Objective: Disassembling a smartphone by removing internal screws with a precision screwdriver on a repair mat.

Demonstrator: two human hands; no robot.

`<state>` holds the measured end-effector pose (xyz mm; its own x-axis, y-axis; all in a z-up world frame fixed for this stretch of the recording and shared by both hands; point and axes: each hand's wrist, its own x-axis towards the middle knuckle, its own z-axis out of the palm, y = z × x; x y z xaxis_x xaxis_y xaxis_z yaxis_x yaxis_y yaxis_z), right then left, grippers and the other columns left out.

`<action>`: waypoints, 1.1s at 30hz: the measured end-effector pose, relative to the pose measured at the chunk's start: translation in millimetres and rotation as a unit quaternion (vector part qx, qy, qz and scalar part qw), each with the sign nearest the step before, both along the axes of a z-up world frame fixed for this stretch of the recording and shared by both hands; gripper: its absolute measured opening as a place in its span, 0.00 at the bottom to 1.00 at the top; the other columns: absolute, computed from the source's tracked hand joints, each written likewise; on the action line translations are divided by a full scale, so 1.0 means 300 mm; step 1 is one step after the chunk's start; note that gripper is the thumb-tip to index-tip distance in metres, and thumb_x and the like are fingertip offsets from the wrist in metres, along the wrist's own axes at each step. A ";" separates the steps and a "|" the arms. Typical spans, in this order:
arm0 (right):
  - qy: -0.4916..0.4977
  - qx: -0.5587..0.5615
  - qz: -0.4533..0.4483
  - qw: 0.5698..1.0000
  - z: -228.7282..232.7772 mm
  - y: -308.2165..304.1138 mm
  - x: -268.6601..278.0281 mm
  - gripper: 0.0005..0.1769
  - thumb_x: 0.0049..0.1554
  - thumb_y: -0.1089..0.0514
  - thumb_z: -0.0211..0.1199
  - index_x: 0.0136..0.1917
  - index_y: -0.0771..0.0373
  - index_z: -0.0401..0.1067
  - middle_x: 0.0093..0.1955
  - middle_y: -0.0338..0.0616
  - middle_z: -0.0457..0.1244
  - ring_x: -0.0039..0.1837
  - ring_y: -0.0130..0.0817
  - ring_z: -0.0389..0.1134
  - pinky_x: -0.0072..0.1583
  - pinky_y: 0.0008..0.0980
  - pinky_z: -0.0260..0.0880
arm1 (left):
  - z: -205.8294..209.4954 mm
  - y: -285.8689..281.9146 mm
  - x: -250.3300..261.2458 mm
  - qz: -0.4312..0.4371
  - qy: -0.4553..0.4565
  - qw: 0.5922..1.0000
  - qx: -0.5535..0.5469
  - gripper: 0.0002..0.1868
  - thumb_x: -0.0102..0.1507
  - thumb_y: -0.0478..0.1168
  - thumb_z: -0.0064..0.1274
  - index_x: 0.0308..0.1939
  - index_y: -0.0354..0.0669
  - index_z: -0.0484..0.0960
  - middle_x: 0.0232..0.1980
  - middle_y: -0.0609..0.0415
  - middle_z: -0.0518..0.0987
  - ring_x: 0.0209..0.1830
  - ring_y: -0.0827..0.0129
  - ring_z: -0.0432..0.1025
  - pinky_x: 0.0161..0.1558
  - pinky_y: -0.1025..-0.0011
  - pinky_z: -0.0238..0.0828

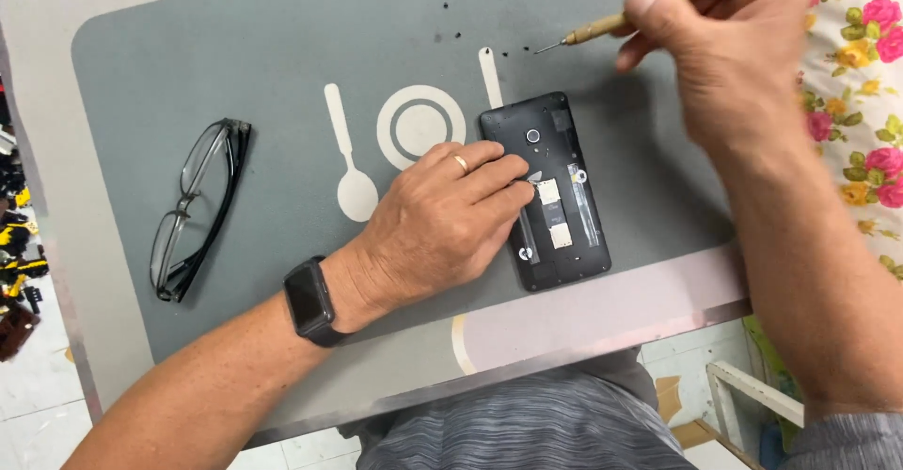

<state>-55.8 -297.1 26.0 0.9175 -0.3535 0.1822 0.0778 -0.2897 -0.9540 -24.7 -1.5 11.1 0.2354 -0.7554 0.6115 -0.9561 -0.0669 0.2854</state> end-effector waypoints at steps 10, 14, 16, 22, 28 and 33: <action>-0.011 -0.015 -0.002 1.000 -0.072 0.035 0.037 0.18 0.72 0.69 0.68 0.72 0.65 0.68 0.50 0.56 0.70 0.40 0.39 0.74 0.46 0.29 0.77 | 0.002 -0.003 0.003 0.000 0.012 1.000 -0.001 0.07 0.67 0.27 0.63 0.47 0.38 0.84 0.53 0.50 0.83 0.54 0.53 0.78 0.48 0.60 0.73; -0.019 -0.038 0.005 0.999 -0.080 0.034 0.039 0.17 0.72 0.69 0.69 0.70 0.66 0.68 0.50 0.55 0.70 0.40 0.42 0.74 0.45 0.31 0.77 | 0.003 -0.003 0.004 -0.002 0.011 1.000 0.008 0.07 0.66 0.28 0.63 0.47 0.38 0.83 0.53 0.51 0.82 0.54 0.54 0.77 0.48 0.60 0.73; -0.023 -0.043 0.014 0.999 -0.079 0.037 0.039 0.17 0.73 0.70 0.68 0.71 0.67 0.67 0.50 0.58 0.71 0.40 0.43 0.74 0.45 0.32 0.77 | 0.002 -0.002 0.003 -0.001 0.011 1.000 0.009 0.08 0.66 0.28 0.65 0.47 0.38 0.83 0.53 0.51 0.83 0.54 0.54 0.77 0.48 0.61 0.73; -0.011 -0.056 0.010 0.998 -0.066 0.047 0.043 0.17 0.72 0.70 0.67 0.71 0.66 0.69 0.49 0.56 0.71 0.39 0.40 0.74 0.44 0.29 0.76 | 0.003 -0.003 0.004 -0.004 0.011 1.000 0.012 0.07 0.66 0.28 0.64 0.47 0.39 0.83 0.53 0.51 0.82 0.54 0.54 0.76 0.48 0.60 0.72; -0.014 -0.066 0.008 0.998 -0.084 0.029 0.039 0.15 0.74 0.70 0.69 0.67 0.67 0.66 0.48 0.55 0.71 0.40 0.40 0.75 0.44 0.30 0.75 | 0.007 -0.004 0.007 -0.007 0.015 1.000 0.002 0.07 0.67 0.27 0.64 0.46 0.37 0.84 0.52 0.49 0.83 0.53 0.53 0.77 0.48 0.61 0.74; -0.020 0.040 -0.051 0.998 -0.084 0.022 -0.036 0.12 0.70 0.76 0.72 0.46 0.67 0.76 0.44 0.47 0.71 0.46 0.33 0.75 0.49 0.29 0.85 | 0.003 -0.004 0.007 -0.007 -0.012 1.000 -0.011 0.03 0.70 0.29 0.61 0.47 0.37 0.87 0.53 0.48 0.86 0.53 0.52 0.79 0.48 0.60 0.76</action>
<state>-66.6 -290.4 0.9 0.8688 -0.4594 0.1847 0.0898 -0.2207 -0.9712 -22.5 -2.6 12.1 0.2097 -0.7448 0.6334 -0.9635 -0.0472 0.2636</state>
